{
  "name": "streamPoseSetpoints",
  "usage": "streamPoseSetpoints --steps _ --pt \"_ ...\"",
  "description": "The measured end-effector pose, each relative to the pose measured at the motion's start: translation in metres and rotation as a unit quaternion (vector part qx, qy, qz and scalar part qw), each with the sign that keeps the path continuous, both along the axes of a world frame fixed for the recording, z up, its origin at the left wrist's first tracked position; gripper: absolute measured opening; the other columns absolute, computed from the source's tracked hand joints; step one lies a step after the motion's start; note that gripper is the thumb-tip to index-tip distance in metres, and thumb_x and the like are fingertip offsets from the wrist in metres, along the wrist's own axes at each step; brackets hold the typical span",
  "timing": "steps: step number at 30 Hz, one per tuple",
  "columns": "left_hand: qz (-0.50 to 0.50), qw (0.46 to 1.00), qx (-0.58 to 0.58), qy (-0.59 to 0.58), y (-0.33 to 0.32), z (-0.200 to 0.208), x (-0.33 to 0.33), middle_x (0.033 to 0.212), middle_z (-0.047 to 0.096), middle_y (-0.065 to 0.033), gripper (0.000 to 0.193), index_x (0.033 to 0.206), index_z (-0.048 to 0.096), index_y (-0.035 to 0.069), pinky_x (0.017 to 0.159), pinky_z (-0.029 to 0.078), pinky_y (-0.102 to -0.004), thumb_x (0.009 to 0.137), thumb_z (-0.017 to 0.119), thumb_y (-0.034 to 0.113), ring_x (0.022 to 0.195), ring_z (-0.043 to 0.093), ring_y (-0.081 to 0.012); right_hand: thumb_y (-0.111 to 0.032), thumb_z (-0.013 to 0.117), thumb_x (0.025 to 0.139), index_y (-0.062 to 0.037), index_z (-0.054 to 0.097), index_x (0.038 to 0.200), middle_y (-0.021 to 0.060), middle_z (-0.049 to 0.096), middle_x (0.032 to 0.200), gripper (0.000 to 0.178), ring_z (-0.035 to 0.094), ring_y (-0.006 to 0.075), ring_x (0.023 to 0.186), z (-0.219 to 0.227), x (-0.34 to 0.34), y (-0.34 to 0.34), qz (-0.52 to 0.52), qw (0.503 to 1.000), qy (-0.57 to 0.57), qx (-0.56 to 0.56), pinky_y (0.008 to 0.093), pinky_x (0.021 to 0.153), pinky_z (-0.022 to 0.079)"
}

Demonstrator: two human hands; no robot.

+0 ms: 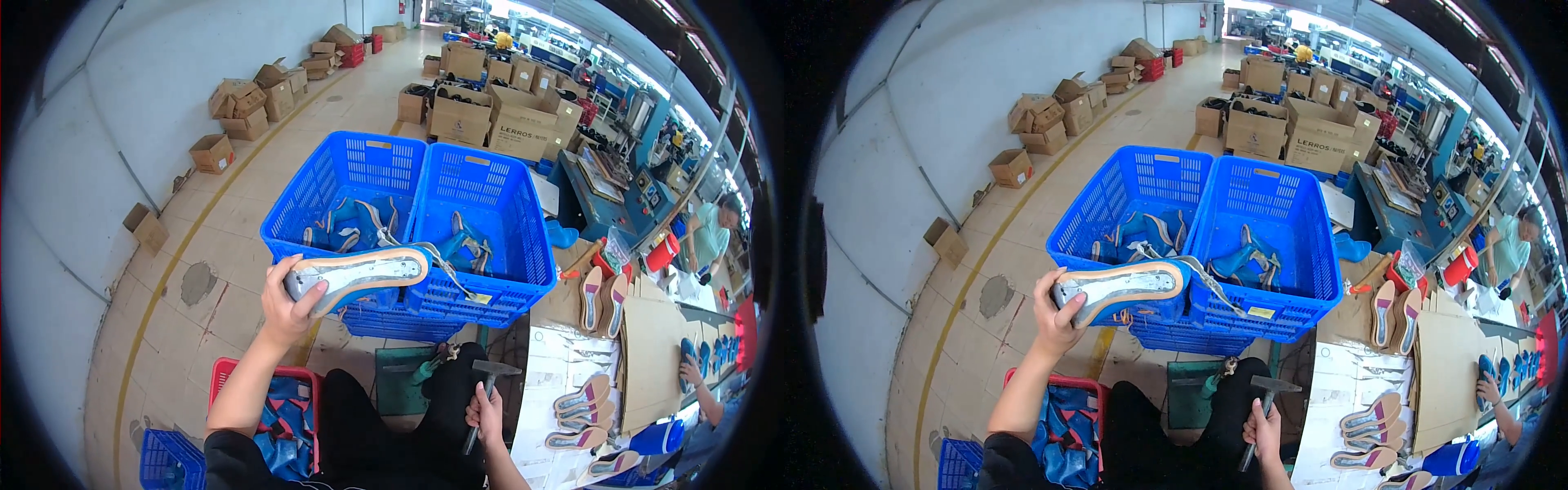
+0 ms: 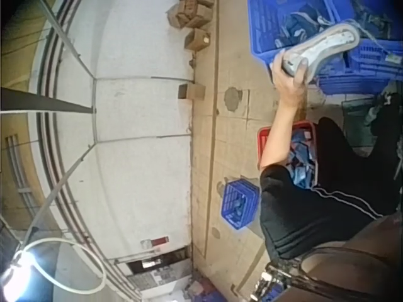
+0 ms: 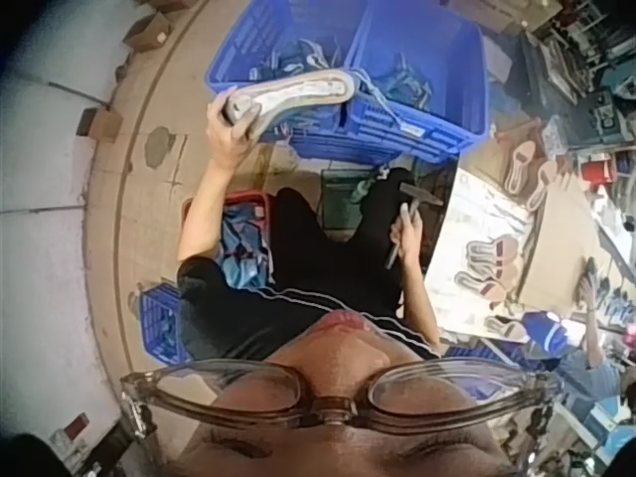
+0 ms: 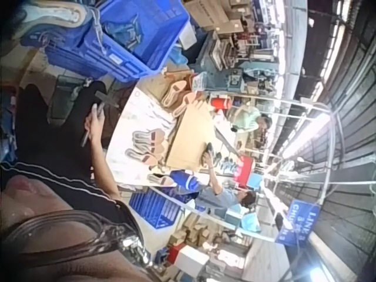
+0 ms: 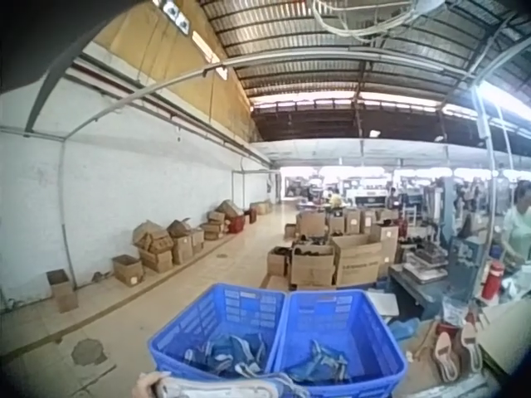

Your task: Manually assemble and organize shoe components including soles and lasts.

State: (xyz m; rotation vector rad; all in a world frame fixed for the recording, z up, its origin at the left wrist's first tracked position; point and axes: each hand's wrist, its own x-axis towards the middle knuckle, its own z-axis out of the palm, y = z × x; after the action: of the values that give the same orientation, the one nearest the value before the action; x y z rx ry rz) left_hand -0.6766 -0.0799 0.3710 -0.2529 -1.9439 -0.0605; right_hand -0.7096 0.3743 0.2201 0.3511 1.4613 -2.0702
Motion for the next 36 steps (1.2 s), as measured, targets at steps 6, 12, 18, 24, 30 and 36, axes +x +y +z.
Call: streamPoseSetpoints --steps 6,12,18,24,30,36 --pt "0.072 0.987 0.101 -0.105 0.009 0.022 -0.023 0.135 0.057 -0.0231 0.068 0.139 0.061 0.018 0.088 0.059 -0.0494 0.078 0.077 -0.005 0.111 0.066 -0.0440 -0.036 0.062 0.112 -0.0192 0.042 0.093 -0.0052 0.034 0.062 0.033 0.031 0.0055 0.044 -0.002 0.000 0.001 0.005 1.000 0.012 0.001 0.0231 0.039 0.020" --pt "0.047 0.755 0.510 -0.409 -0.079 0.021 -0.136 0.086 0.075 -0.0154 0.038 0.121 0.072 -0.001 0.069 0.062 -0.0413 0.083 0.072 -0.005 0.077 0.076 -0.0277 -0.036 0.061 0.112 -0.0190 0.042 0.094 -0.0052 0.034 0.062 0.032 0.031 0.0057 0.043 0.001 0.001 0.004 0.000 1.000 0.001 0.012 0.0233 0.039 0.021" --pt "0.101 0.738 0.505 -0.436 -0.178 -0.073 -0.213 0.086 0.077 -0.0159 0.013 0.098 0.077 -0.010 0.057 0.063 -0.0362 0.089 0.074 -0.002 0.063 0.076 -0.0251 -0.035 0.061 0.113 -0.0184 0.041 0.096 -0.0046 0.034 0.061 0.030 0.033 0.0063 0.042 0.002 -0.002 0.001 -0.015 1.000 -0.019 0.013 0.0244 0.037 0.022" --pt "0.004 0.795 0.597 -0.108 -0.144 -0.124 -0.147 0.102 0.075 -0.0119 0.029 0.125 0.072 -0.001 0.057 0.054 -0.0296 0.103 0.054 -0.006 0.071 0.071 -0.0155 -0.037 0.061 0.112 -0.0198 0.042 0.096 -0.0045 0.033 0.061 0.030 0.030 0.0061 0.042 -0.012 -0.003 0.005 0.005 1.000 -0.006 -0.006 0.0241 0.038 0.021" --pt "0.171 0.876 0.428 -0.140 -0.018 -0.218 0.090 0.099 0.074 -0.0127 0.023 0.122 0.073 0.004 0.072 0.056 -0.0365 0.103 0.060 0.006 0.087 0.072 -0.0259 -0.040 0.063 0.111 -0.0213 0.043 0.095 -0.0058 0.035 0.061 0.032 0.028 0.0040 0.042 -0.012 0.001 -0.004 -0.029 0.999 -0.021 0.015 0.0220 0.036 0.018" --pt "0.538 0.544 0.508 -0.397 0.013 -0.387 0.331 0.126 0.069 -0.0193 0.045 0.134 0.067 0.008 0.104 0.052 -0.0528 0.097 0.072 0.033 0.113 0.064 -0.0427 -0.047 0.060 0.111 -0.0188 0.056 0.094 -0.0056 0.040 0.062 0.033 0.027 0.0053 0.040 -0.033 -0.012 0.012 0.001 0.998 0.007 0.065 0.0245 0.033 0.019"
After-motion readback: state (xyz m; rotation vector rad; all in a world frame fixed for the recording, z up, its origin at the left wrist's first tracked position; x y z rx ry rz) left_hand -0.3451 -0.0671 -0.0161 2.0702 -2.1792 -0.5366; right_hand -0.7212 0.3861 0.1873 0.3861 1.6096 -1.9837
